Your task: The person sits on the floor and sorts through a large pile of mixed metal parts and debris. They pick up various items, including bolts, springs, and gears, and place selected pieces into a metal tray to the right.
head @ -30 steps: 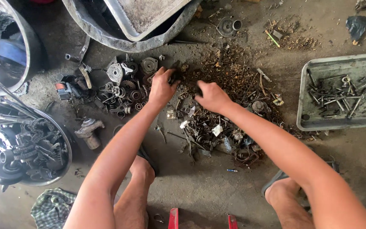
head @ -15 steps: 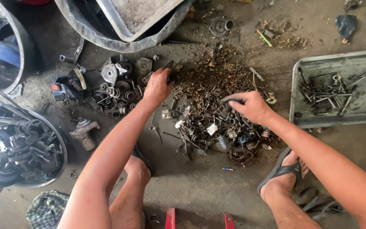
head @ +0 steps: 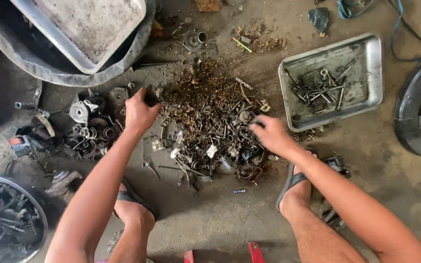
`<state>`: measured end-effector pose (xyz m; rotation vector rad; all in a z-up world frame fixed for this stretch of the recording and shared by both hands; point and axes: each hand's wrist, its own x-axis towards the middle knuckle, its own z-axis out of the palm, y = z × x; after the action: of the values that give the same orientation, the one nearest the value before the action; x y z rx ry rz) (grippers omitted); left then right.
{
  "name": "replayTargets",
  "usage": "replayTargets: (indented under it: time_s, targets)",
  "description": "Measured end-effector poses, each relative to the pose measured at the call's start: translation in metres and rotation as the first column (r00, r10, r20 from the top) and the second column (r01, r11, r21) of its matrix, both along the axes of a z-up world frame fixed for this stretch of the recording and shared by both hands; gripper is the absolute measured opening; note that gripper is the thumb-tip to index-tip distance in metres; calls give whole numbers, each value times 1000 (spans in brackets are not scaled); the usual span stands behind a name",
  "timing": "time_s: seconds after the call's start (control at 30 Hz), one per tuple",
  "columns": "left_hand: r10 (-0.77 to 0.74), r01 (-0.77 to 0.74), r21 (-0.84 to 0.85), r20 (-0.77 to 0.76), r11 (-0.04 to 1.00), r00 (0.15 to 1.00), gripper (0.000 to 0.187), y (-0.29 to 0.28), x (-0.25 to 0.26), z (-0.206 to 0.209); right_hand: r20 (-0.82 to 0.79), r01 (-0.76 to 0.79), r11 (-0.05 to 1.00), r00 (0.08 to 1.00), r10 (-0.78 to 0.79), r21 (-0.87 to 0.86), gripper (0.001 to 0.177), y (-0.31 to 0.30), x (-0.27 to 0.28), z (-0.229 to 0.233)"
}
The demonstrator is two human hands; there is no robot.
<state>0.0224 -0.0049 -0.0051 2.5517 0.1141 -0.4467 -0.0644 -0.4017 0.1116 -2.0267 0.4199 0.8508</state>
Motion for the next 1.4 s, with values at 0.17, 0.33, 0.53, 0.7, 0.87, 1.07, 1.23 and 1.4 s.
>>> replayTargets:
  time_s: [0.17, 0.33, 0.53, 0.7, 0.87, 1.07, 1.23, 1.4]
  targets:
    - [48, -74, -162, -163, 984, 986, 29, -97, 13, 54, 81, -203, 911, 966, 247, -358, 27, -83, 26, 19]
    - [-171, -8, -327, -514, 945, 840, 29, -241, 29, 121, 210, -157, 786, 916, 342, -598, 47, -114, 40, 39]
    - [-334, 153, -596, -205, 789, 920, 60, -372, -11, 133, 701, 201, 756, 571, 427, -623, 31, -110, 40, 60]
    - [-444, 443, -418, 100, 793, 890, 59, -331, -20, 106, 666, 151, 761, 609, 431, -631, 31, -108, 26, 29]
    - [-461, 442, -222, -41, 869, 886, 40, -180, -16, 73, 589, -39, 832, 687, 425, -554, 23, -78, 16, -13]
    - [-448, 420, 166, 430, 892, 784, 34, 13, -42, -81, 537, -228, 888, 727, 428, -400, 18, -14, 22, -79]
    - [-509, 390, 339, 424, 856, 749, 23, 44, -27, -53, 592, -349, 876, 645, 483, -334, 20, 58, 57, -99]
    - [-337, 298, 160, 368, 941, 867, 23, 2, -9, -64, 461, -570, 734, 573, 677, -369, 28, 99, 97, -139]
